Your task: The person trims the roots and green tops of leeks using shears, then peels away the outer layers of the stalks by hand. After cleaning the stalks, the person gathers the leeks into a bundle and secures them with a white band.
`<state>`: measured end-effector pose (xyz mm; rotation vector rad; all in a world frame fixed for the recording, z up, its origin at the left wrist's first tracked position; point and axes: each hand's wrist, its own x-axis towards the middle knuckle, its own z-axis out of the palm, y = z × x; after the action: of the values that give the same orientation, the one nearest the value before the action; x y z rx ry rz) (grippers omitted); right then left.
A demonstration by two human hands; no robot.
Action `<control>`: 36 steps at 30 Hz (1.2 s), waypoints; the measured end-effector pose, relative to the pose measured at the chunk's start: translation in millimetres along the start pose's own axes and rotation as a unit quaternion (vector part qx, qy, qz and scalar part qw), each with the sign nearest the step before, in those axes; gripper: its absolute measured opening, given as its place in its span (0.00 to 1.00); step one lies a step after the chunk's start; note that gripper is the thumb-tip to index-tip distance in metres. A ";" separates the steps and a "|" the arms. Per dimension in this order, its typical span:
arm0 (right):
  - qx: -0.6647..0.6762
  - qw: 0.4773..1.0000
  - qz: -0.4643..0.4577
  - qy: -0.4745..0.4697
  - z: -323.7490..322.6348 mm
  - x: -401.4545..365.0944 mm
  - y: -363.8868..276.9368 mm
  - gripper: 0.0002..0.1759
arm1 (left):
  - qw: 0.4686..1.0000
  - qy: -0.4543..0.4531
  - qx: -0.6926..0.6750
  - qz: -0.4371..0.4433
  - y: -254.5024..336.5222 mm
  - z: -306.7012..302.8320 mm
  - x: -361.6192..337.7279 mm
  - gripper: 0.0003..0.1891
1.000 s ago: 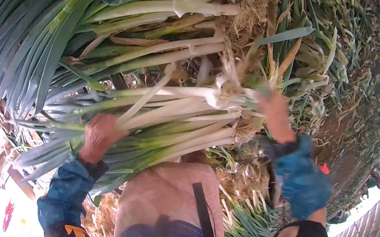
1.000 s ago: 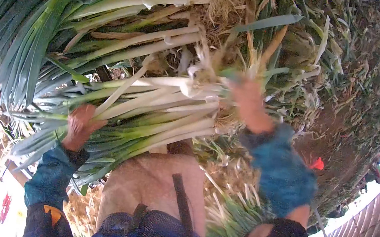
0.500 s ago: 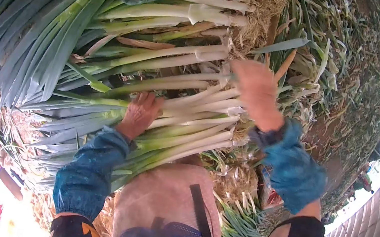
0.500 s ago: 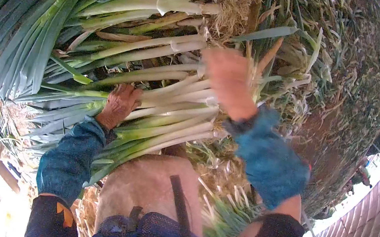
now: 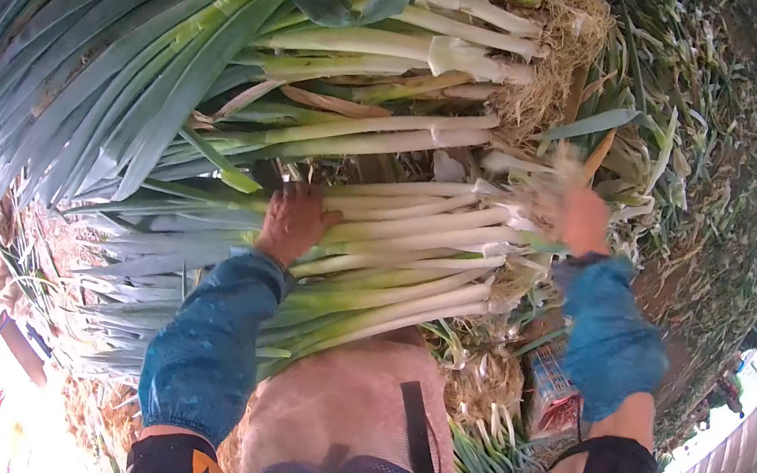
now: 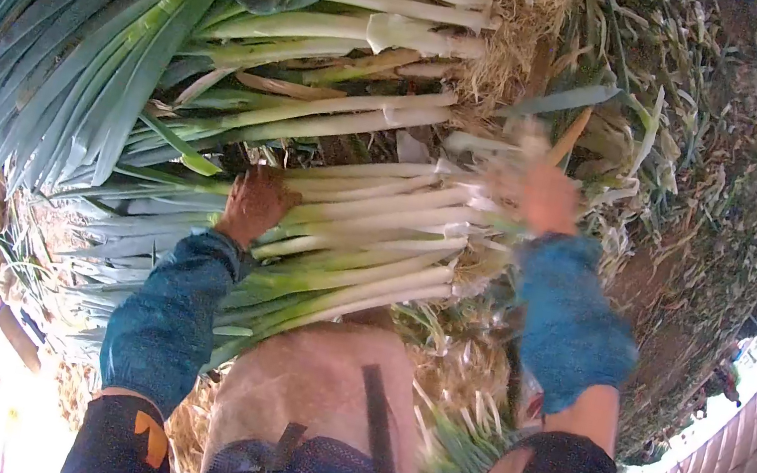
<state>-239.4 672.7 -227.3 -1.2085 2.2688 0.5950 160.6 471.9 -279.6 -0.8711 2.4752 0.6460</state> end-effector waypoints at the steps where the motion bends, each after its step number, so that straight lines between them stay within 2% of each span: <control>1: -0.017 0.999 0.042 0.003 -13.4 -6.2 42.0 0.09 | 1.000 -0.010 -0.007 -0.009 0.5 -1.0 -1.9 0.34; 3: -0.075 0.992 0.038 0.090 -27.7 -29.5 100.3 0.11 | 1.000 -0.022 0.004 -0.021 5.5 -0.5 -4.0 0.31; 6: -0.150 0.948 -0.045 0.275 -66.7 -37.0 64.5 0.12 | 1.000 0.026 -0.011 0.004 7.1 -9.9 -5.5 0.28; 7: -0.088 0.967 -0.033 0.238 -63.0 -28.8 45.5 0.13 | 0.994 0.098 0.021 0.030 9.5 -21.8 -7.4 0.28; 9: 0.128 0.988 0.014 0.082 -82.9 -20.4 -37.2 0.16 | 0.965 0.233 0.082 0.087 21.5 -61.9 -13.5 0.26; 10: 0.306 0.952 -0.012 0.018 -95.2 -20.0 -74.5 0.24 | 0.961 0.253 0.088 0.074 23.3 -80.7 -11.3 0.26; 11: 0.270 0.962 -0.026 0.032 -76.5 -6.3 -102.7 0.28 | 0.955 0.274 0.094 0.061 24.0 -100.3 -4.2 0.26; 12: 0.307 0.951 -0.036 0.001 -72.1 7.5 -129.7 0.28 | 0.949 0.296 0.102 0.045 22.5 -110.2 3.3 0.26; 13: 0.344 0.937 -0.048 -0.032 -67.9 19.5 -154.0 0.27 | 0.954 0.276 0.114 0.032 17.9 -109.5 8.8 0.25; 14: 0.488 0.871 0.017 -0.054 -54.4 29.6 -175.8 0.24 | 0.958 0.256 0.127 0.019 10.8 -106.2 14.2 0.24; 15: 0.617 0.779 0.082 -0.077 -34.6 38.2 -189.5 0.21 | 0.962 0.235 0.139 0.006 4.4 -101.4 16.0 0.23; 17: 0.516 0.856 0.006 0.022 16.6 62.7 -181.4 0.17 | 0.974 0.196 0.115 0.025 -8.5 -87.0 14.7 0.22; 18: 0.542 0.837 0.003 0.074 47.3 64.0 -165.4 0.16 | 0.979 0.173 0.101 0.034 -13.7 -78.5 11.5 0.21; 19: 0.565 0.816 -0.003 0.124 77.8 65.1 -149.5 0.14 | 0.977 0.165 0.130 0.025 -16.4 -72.0 9.2 0.16; 21: 0.411 0.902 -0.016 0.132 47.2 28.4 -72.4 0.13 | 0.980 0.154 0.105 0.070 -22.5 -46.1 6.0 0.13; 23: 0.302 0.943 0.023 0.136 16.3 -15.4 1.8 0.13 | 0.984 0.144 0.041 0.099 -15.5 -42.4 1.2 0.08; 24: 0.394 0.899 0.172 0.086 49.6 -13.7 54.8 0.16 | 0.979 0.162 0.048 0.117 -12.5 -40.9 0.8 0.08; 26: 0.409 0.864 0.256 0.143 19.9 -51.3 73.7 0.19 | 0.966 0.200 0.055 0.155 -4.2 -28.6 5.0 0.08; 29: 0.169 0.950 0.191 0.182 28.6 -64.0 91.4 0.17 | 0.980 0.144 0.007 0.138 1.9 -13.1 -0.3 0.09; 32: 0.006 0.975 0.161 0.151 46.4 -65.7 126.1 0.13 | 0.982 0.121 -0.003 0.146 -6.0 -12.5 -9.7 0.09; 33: -0.017 0.976 0.115 0.183 58.9 -65.6 158.1 0.12 | 0.983 0.118 0.016 0.139 -14.3 -9.9 -9.9 0.10; 35: -0.106 0.974 0.142 0.143 44.4 -80.3 210.1 0.13 | 0.987 0.083 0.022 0.137 -20.6 -10.9 -2.2 0.11; 36: -0.093 0.973 0.161 0.139 33.2 -87.0 215.1 0.13 | 0.985 0.101 0.010 0.137 -14.5 -16.7 -1.7 0.12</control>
<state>-372.4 856.9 -169.6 -1.0691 2.7287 0.8183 167.4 453.4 -269.4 -0.6188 2.8106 0.6484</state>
